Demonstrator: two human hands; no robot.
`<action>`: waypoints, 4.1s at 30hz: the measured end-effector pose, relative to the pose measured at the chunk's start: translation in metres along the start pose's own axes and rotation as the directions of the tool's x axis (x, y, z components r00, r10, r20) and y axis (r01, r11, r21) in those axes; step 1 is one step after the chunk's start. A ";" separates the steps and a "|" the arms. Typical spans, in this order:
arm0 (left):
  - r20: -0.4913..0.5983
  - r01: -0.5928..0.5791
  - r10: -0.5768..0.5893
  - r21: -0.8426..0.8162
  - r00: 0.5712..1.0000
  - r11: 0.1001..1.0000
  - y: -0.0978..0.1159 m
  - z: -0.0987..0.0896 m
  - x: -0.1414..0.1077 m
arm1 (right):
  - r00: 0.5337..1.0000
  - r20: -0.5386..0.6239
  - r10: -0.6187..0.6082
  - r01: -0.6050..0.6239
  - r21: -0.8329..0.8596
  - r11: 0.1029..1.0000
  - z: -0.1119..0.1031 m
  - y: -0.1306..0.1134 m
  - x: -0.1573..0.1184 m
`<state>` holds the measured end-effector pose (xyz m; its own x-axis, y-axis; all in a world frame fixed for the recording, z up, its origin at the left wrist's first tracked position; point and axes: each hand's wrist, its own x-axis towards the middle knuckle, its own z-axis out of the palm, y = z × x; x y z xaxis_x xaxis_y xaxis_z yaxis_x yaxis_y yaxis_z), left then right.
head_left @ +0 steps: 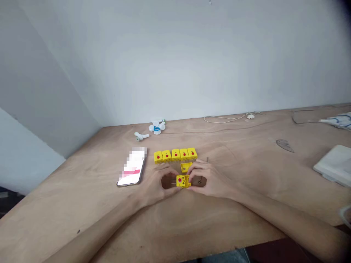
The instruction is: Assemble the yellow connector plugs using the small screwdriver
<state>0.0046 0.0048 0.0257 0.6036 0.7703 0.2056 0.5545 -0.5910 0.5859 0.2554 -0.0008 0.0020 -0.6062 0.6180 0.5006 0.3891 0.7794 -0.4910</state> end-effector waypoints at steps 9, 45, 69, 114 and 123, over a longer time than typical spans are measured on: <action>-0.076 -0.128 0.128 0.000 0.989 0.992 -0.002 0.007 -0.006 | 0.915 -0.058 0.399 -0.346 0.396 0.851 0.008 -0.003 0.000; -0.155 -0.339 0.373 0.208 0.915 0.917 0.012 0.005 -0.014 | 0.979 -0.169 0.110 -0.064 0.257 0.964 0.003 -0.020 -0.003; -0.178 -0.045 0.076 0.172 0.981 0.984 0.004 -0.005 -0.007 | 0.979 -0.038 0.201 -0.193 0.160 0.968 0.010 0.004 -0.003; 0.108 -0.211 0.193 0.190 0.975 0.959 -0.006 0.002 -0.004 | 0.973 0.107 0.207 -0.202 -0.055 0.978 -0.027 0.015 -0.002; 0.112 -0.226 0.207 0.190 0.972 0.956 -0.008 0.003 -0.004 | 0.951 0.171 0.258 -0.254 -0.044 0.966 -0.020 0.025 -0.004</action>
<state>-0.0009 0.0061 0.0177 0.7660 0.5991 0.2332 0.5022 -0.7841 0.3648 0.2814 0.0182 0.0020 -0.5947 0.7712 0.2270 0.5608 0.6003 -0.5702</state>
